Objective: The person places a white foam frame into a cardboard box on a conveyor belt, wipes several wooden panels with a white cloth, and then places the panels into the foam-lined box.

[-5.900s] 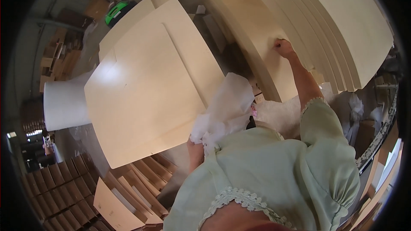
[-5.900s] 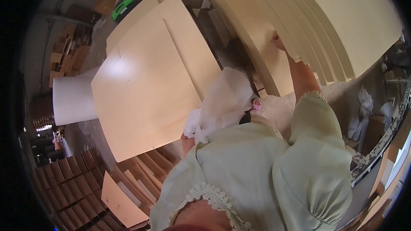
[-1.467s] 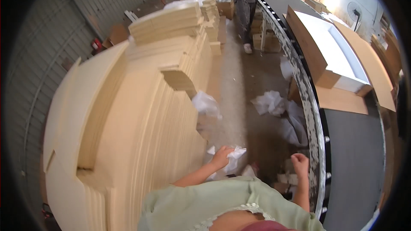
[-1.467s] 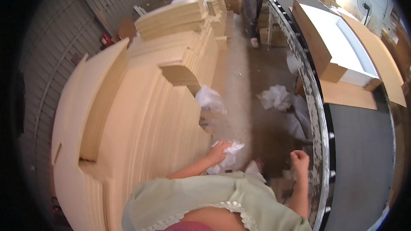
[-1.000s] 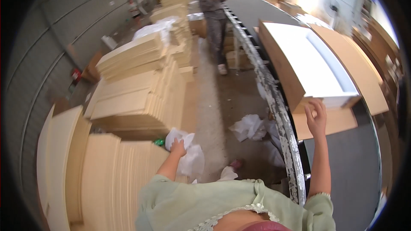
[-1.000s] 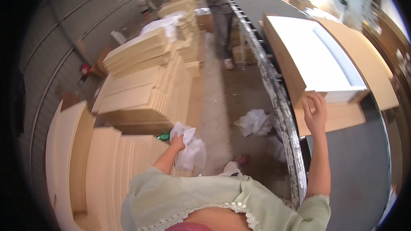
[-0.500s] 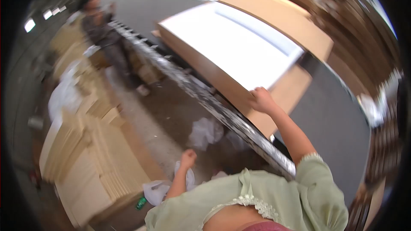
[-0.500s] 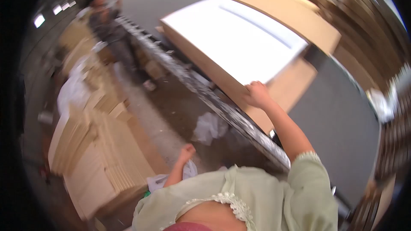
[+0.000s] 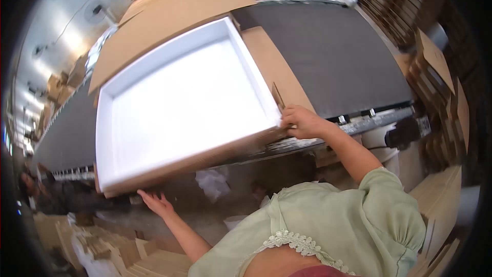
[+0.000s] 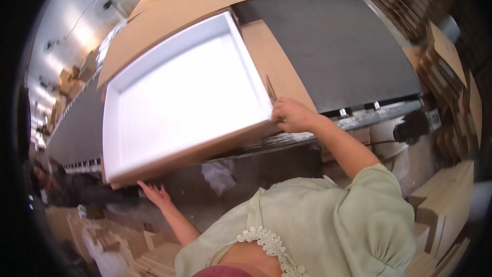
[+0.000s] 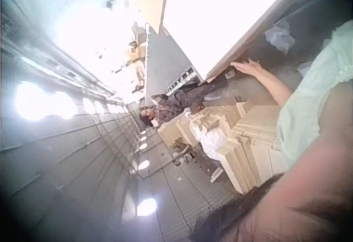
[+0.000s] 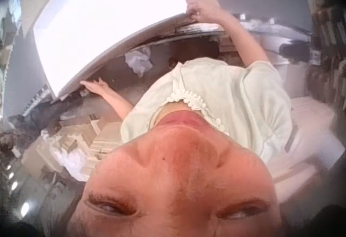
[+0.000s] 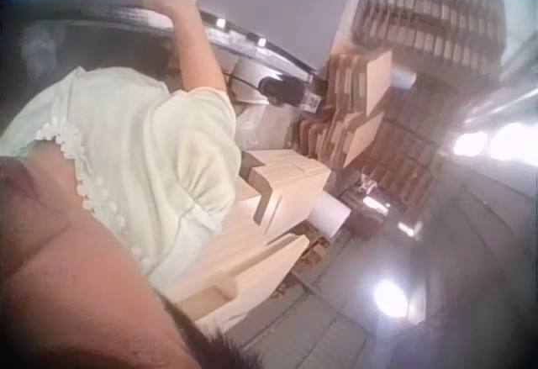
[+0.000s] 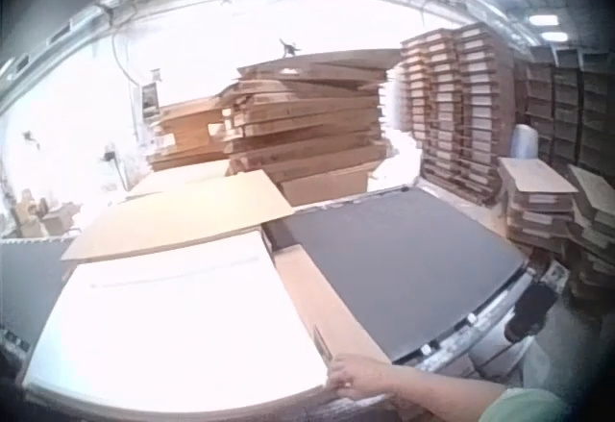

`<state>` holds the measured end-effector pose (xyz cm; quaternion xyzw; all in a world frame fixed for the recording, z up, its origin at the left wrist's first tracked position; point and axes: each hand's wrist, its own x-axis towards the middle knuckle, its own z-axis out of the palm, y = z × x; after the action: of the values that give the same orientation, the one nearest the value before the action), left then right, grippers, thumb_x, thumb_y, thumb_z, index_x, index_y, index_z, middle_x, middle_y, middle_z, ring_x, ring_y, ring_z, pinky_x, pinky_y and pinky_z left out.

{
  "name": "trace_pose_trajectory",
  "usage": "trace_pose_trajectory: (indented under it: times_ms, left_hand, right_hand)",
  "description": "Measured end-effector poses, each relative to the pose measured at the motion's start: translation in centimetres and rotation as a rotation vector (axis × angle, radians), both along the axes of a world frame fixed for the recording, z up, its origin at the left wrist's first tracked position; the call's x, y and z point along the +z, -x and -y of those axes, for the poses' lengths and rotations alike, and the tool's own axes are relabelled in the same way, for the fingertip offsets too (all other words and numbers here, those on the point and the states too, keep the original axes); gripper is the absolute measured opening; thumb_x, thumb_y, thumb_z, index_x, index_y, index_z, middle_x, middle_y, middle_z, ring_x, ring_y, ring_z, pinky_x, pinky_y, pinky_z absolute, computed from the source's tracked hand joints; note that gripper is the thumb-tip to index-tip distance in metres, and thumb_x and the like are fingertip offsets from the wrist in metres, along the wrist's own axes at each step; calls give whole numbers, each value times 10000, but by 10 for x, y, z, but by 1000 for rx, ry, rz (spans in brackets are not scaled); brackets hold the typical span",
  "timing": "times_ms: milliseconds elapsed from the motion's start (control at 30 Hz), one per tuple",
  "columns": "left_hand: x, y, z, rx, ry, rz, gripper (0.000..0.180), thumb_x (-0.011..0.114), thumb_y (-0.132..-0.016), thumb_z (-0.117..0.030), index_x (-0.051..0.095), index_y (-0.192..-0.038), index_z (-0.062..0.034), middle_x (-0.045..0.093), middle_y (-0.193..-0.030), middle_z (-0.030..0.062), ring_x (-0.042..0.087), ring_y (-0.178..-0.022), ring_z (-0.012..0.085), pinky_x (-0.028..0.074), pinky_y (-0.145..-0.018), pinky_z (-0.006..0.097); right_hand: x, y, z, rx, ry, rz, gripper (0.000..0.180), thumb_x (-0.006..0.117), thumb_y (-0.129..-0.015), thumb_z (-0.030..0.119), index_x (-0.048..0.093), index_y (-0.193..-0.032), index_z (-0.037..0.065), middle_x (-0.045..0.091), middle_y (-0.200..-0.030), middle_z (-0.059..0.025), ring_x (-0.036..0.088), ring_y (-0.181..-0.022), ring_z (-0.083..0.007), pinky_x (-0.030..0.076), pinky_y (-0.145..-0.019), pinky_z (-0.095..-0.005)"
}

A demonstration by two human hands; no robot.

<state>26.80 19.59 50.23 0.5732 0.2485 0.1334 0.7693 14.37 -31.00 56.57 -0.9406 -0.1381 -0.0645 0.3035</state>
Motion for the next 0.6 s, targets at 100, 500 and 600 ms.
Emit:
trace_pose_trajectory:
  times_ms: [100, 500, 600]
  left_hand:
    - [15, 35, 59, 20, 130, 82, 854, 482, -771, -667, 260, -1379, -112, 247, -1417, 102, 278, -1258, 308, 258, -1010, 464]
    - [31, 222, 259, -125, 161, -122, 670, 594, -721, -528, 420, -1223, -121, 431, -1176, 83, 422, -1036, 250, 403, -813, 448]
    - [26, 243, 335, -187, 161, -156, 603, 600, -734, -488, 437, -1179, -115, 442, -1142, 79, 431, -1039, 236, 416, -805, 434]
  right_hand:
    - [8, 71, 59, -150, -106, -91, 135, 672, -617, 26, 633, -742, 60, 604, -818, -60, 546, -881, -234, 462, -758, -329]
    - [7, 243, 275, -248, -282, -6, 185, 682, -591, -40, 621, -740, 52, 602, -886, -97, 572, -900, -241, 480, -742, -319]
    - [2, 287, 342, -371, -303, 10, 172, 684, -605, -39, 622, -741, 47, 590, -873, -93, 576, -872, -238, 483, -728, -317]
